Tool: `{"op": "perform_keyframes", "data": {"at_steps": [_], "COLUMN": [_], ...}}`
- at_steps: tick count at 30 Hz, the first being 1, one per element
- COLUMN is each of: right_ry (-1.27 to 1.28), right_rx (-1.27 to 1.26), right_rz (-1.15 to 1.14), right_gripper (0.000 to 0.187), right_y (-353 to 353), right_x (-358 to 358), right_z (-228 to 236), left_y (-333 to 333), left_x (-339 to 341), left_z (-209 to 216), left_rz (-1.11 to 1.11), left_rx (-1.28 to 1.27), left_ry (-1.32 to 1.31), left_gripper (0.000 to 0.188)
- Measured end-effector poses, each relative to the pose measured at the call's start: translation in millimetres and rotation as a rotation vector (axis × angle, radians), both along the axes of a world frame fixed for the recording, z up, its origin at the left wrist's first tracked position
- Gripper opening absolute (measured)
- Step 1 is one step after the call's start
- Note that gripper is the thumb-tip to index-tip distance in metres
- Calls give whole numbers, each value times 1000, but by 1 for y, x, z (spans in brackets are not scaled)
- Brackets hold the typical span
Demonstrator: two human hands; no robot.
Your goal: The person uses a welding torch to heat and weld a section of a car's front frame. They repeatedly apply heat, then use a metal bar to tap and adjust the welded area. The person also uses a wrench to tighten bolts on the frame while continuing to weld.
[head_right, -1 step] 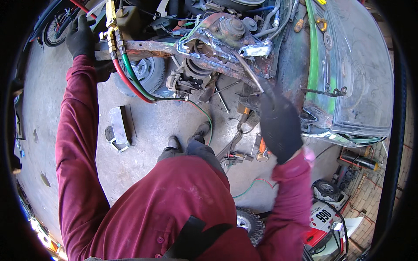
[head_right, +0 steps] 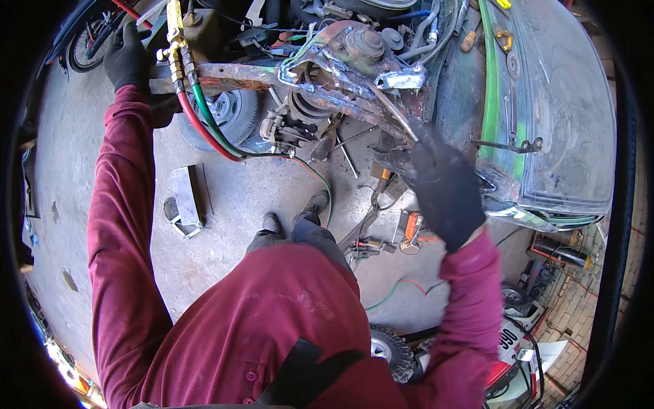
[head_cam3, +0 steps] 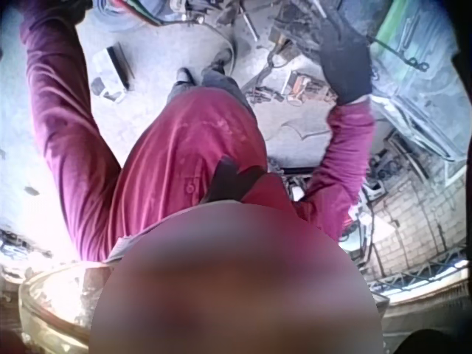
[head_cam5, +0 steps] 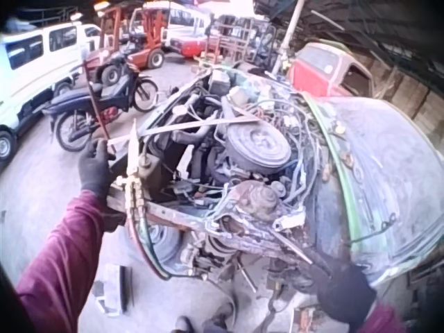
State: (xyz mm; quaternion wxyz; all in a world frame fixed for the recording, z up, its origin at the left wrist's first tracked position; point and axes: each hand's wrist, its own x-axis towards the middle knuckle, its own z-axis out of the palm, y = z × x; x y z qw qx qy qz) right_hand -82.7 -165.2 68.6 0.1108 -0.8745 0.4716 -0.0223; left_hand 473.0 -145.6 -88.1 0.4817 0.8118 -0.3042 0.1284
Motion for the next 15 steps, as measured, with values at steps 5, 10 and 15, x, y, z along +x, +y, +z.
{"op": "perform_keyframes", "data": {"at_steps": [5, 10, 15], "right_ry": [315, 240, 129], "right_rx": [323, 262, 194], "right_rz": [49, 270, 138], "right_gripper": [41, 43, 44], "right_y": [-96, -127, -69], "right_x": [12, 20, -19], "right_z": [70, 75, 38], "left_y": [-3, -4, -5], "left_x": [10, -1, -7], "left_z": [-3, 7, 13], "left_rz": [4, 22, 7], "left_rx": [46, -59, -77], "left_ry": [-43, 182, 283], "left_gripper": [43, 43, 41]}}
